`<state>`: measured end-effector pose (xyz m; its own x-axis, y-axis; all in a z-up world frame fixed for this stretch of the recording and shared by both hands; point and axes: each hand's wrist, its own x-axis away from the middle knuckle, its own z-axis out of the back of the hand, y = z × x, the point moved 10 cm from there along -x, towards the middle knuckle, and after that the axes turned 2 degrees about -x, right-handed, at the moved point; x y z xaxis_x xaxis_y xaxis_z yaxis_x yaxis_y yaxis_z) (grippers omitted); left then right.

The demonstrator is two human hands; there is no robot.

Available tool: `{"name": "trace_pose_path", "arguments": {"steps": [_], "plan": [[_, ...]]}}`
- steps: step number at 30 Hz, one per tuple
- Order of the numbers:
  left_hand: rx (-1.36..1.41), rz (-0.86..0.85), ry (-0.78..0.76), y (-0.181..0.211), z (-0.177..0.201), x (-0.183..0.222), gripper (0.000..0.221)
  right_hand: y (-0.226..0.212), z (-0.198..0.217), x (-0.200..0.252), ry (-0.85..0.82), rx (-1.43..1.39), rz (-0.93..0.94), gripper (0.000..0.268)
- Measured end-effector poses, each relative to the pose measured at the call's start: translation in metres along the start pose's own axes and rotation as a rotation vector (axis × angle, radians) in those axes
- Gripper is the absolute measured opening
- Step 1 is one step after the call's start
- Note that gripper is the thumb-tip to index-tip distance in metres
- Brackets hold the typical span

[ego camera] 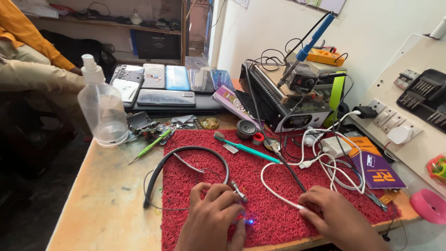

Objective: The person solders a small circuit board, plugs in a white USB cable, and cleans the component with a toothbrush on a red textured mat.

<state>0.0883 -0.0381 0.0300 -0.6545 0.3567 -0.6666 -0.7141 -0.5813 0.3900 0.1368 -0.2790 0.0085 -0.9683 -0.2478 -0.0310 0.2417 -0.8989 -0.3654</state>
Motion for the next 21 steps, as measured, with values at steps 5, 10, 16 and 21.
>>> {"name": "trace_pose_path", "arguments": {"steps": [5,10,16,21], "plan": [[0.017,-0.025,-0.059,0.012,0.007,-0.004,0.021,0.008,-0.009,0.007,0.024,-0.183,-0.147,0.032],[-0.007,-0.041,-0.147,0.02,0.001,-0.003,0.021,-0.012,-0.04,0.005,-0.064,-0.842,-0.002,0.02],[-0.251,-0.182,-0.116,0.033,-0.002,0.003,0.017,-0.056,-0.04,0.009,-0.129,-0.991,0.208,0.032],[-0.339,-0.198,-0.013,0.032,-0.006,0.037,0.02,-0.099,-0.017,0.021,0.148,-0.442,0.541,0.025]]}}
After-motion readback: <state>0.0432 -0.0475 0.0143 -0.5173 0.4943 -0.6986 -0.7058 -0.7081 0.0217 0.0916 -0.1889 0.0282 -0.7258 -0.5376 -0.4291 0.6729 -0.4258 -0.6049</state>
